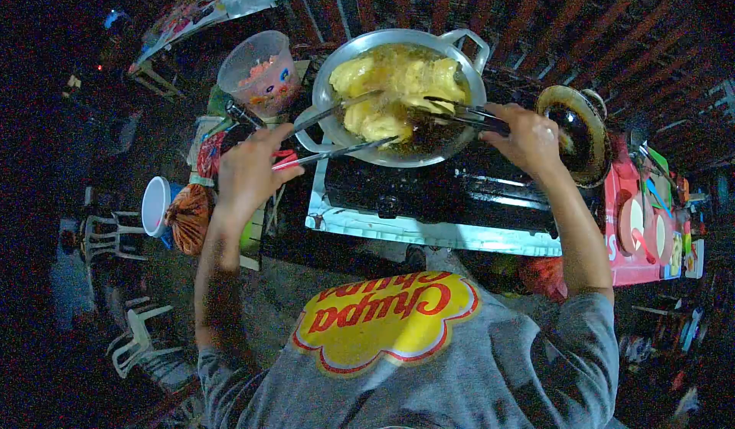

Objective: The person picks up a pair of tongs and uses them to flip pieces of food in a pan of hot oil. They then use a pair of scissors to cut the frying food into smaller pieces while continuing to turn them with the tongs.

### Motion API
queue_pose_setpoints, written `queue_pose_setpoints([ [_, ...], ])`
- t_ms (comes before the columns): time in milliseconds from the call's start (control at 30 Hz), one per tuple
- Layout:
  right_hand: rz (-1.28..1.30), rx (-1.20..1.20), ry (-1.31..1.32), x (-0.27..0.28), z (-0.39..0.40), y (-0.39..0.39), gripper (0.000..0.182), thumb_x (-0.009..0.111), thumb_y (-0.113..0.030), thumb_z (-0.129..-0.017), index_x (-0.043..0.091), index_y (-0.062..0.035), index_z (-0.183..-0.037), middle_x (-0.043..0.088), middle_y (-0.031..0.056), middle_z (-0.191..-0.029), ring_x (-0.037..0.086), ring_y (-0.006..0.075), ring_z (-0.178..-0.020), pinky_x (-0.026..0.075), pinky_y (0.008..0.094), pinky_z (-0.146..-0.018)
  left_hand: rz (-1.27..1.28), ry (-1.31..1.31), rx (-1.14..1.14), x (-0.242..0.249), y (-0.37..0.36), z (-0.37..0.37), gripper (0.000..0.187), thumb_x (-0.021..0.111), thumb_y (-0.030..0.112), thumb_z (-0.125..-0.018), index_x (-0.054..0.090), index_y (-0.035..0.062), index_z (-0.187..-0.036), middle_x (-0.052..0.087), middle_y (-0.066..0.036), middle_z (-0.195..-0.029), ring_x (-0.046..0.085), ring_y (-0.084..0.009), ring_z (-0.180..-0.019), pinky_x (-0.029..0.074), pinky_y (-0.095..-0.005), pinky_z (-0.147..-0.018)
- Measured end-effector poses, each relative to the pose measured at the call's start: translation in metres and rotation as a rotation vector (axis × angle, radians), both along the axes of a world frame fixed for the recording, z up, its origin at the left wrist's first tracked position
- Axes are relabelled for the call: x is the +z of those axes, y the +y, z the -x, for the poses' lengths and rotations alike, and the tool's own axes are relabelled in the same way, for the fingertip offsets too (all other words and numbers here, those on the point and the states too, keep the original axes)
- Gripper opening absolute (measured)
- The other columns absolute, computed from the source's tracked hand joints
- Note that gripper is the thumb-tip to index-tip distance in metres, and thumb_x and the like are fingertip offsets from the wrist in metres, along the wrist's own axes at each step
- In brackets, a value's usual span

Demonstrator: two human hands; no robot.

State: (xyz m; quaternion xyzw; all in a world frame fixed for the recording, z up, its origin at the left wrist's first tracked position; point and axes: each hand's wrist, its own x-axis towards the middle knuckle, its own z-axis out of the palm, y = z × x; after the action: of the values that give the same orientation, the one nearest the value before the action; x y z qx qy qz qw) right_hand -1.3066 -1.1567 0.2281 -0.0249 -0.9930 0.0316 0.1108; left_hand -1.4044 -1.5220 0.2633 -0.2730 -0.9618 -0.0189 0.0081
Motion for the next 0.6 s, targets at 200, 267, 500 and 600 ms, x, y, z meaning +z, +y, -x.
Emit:
queue_pose_setpoints([
  [200, 0.142, -0.119, -0.081, -0.001, -0.001, 0.012, 0.047, 0.072, -0.038, -0.072, 0.063, -0.022, -0.115, 0.067, 0.0108, -0.088, 0.064, 0.0252, -0.07, 0.048, 0.0358, -0.068, -0.077, 0.114, -0.059, -0.015, 0.025, 0.015, 0.061, 0.077, 0.033, -0.066, 0.055, 0.0139, -0.119, 0.062, -0.009, -0.096, 0.064, -0.0276, -0.084, 0.051, -0.0381, -0.071],
  [267, 0.237, -0.245, -0.171, -0.004, 0.001, 0.017, 0.05, 0.073, -0.04, -0.07, 0.063, -0.0222, -0.115, 0.067, 0.0114, -0.085, 0.062, 0.0239, -0.065, 0.047, 0.0346, -0.066, -0.092, 0.125, -0.093, -0.016, 0.033, 0.014, 0.06, 0.078, 0.031, -0.064, 0.056, 0.0122, -0.116, 0.061, -0.009, -0.095, 0.064, -0.027, -0.083, 0.052, -0.0373, -0.07],
  [500, 0.067, -0.044, -0.039, 0.0, 0.005, -0.015, 0.045, 0.071, -0.037, -0.072, 0.064, -0.019, -0.112, 0.067, 0.0092, -0.098, 0.064, 0.0275, -0.089, 0.051, 0.038, -0.076, -0.09, 0.128, -0.107, -0.018, 0.039, 0.007, 0.062, 0.08, 0.03, -0.062, 0.056, 0.0118, -0.116, 0.062, -0.01, -0.097, 0.064, -0.0273, -0.084, 0.052, -0.0374, -0.07],
  [600, -0.032, -0.058, -0.133, 0.007, 0.016, -0.04, 0.044, 0.069, -0.036, -0.072, 0.063, -0.0173, -0.112, 0.065, 0.0092, -0.102, 0.065, 0.0262, -0.088, 0.051, 0.0378, -0.075, -0.047, 0.114, -0.088, -0.016, 0.031, 0.002, 0.064, 0.08, 0.03, -0.061, 0.056, 0.0116, -0.116, 0.062, -0.01, -0.096, 0.065, -0.0279, -0.081, 0.052, -0.0373, -0.068],
])
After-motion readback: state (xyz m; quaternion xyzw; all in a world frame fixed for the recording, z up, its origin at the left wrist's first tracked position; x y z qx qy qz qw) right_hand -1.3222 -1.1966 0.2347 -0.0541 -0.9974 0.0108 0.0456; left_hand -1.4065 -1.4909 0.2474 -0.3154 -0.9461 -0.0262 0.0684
